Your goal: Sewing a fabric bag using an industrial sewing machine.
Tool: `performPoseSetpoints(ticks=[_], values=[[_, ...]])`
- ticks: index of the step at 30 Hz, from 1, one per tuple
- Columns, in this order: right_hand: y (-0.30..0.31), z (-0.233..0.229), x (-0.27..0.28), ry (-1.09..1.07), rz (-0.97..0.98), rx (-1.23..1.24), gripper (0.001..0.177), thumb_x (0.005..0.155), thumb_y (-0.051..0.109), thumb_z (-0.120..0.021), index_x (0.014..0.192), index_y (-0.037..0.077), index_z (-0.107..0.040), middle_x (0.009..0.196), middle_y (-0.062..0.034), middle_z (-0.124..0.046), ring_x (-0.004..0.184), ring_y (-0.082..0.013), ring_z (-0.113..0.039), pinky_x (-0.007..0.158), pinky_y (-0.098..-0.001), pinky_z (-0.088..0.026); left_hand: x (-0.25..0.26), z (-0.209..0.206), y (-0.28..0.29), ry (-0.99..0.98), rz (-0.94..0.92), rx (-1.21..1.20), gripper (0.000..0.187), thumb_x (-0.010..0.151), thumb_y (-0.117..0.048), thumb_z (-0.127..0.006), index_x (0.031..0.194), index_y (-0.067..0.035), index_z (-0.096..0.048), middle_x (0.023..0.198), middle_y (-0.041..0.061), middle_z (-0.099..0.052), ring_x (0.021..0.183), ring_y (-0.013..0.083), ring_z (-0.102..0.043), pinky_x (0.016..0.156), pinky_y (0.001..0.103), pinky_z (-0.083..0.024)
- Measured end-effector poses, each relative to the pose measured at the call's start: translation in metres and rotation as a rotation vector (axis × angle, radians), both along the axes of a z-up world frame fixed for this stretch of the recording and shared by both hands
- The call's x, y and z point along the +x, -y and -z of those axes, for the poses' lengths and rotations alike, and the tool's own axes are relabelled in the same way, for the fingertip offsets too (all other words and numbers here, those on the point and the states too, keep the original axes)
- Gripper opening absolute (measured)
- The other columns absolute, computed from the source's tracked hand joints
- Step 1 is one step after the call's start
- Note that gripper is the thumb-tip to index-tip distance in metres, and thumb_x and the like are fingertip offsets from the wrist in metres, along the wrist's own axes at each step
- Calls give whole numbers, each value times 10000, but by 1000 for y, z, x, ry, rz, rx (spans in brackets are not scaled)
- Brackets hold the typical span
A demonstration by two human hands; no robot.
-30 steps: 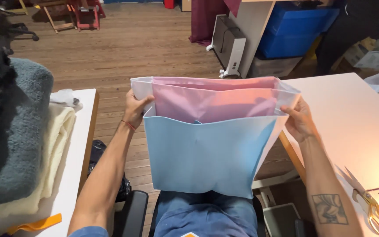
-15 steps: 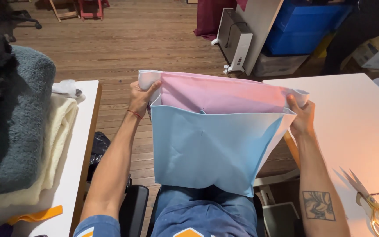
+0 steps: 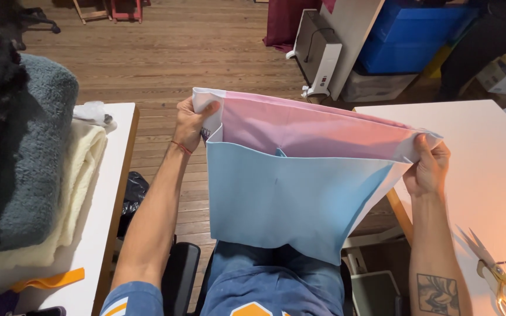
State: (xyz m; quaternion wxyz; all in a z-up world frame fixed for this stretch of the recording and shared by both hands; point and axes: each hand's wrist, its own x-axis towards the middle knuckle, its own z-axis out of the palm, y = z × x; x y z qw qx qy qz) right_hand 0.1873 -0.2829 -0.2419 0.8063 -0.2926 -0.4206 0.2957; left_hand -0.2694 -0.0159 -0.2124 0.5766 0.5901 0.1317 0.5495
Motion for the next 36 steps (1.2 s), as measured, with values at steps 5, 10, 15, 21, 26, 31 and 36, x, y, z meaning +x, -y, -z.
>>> performPoseSetpoints(ticks=[5,10,15,21,26,31,36], values=[[-10,21,19,9,155,-20,187,1080,184,-749,1112,9,-693,1101,-61,-725,999,-152,-695,922,-326,-601,4,10,-6,38,-7,-26,197,913,-143,-827,1037,-18,-741,937,37,-759,790,96,-693,696,260,-569],[-6,16,5,29,253,-3,222,1050,208,-766,1092,2,-695,1064,-60,-718,959,-148,-685,886,-312,-596,13,13,-8,45,-41,-29,192,928,-182,-816,1000,-19,-746,901,22,-751,751,79,-673,660,246,-545],[-6,11,-10,-1,392,-41,258,1060,251,-747,1083,2,-684,1015,-52,-705,900,-136,-672,823,-304,-588,31,15,-8,82,-140,-24,211,956,-236,-799,941,-31,-752,822,-16,-717,669,42,-608,569,221,-475],[-11,3,-5,56,504,-47,259,1109,233,-693,1140,-22,-659,1007,-46,-683,868,-117,-625,789,-284,-554,40,14,-14,23,-227,10,237,978,-277,-784,920,-51,-743,800,-42,-686,672,28,-578,569,212,-461],[-15,5,17,35,383,-125,226,1084,249,-666,1123,27,-650,1065,-36,-695,930,-98,-659,842,-261,-584,35,1,-13,-18,-79,-17,253,977,-321,-751,1000,-70,-729,871,-26,-709,734,40,-629,630,219,-518],[-7,12,43,58,255,-111,219,1134,253,-674,1094,42,-630,1063,-18,-665,955,-77,-624,880,-239,-552,30,-11,-15,-19,-28,4,235,983,-315,-737,1002,-83,-702,886,-25,-714,753,35,-623,653,216,-520],[-9,0,44,105,172,-189,243,1153,268,-639,1047,50,-622,1011,-3,-662,938,-78,-610,905,-249,-544,30,-3,-29,-57,-166,42,242,1011,-288,-758,969,-55,-707,852,-34,-677,731,33,-579,636,215,-486]])
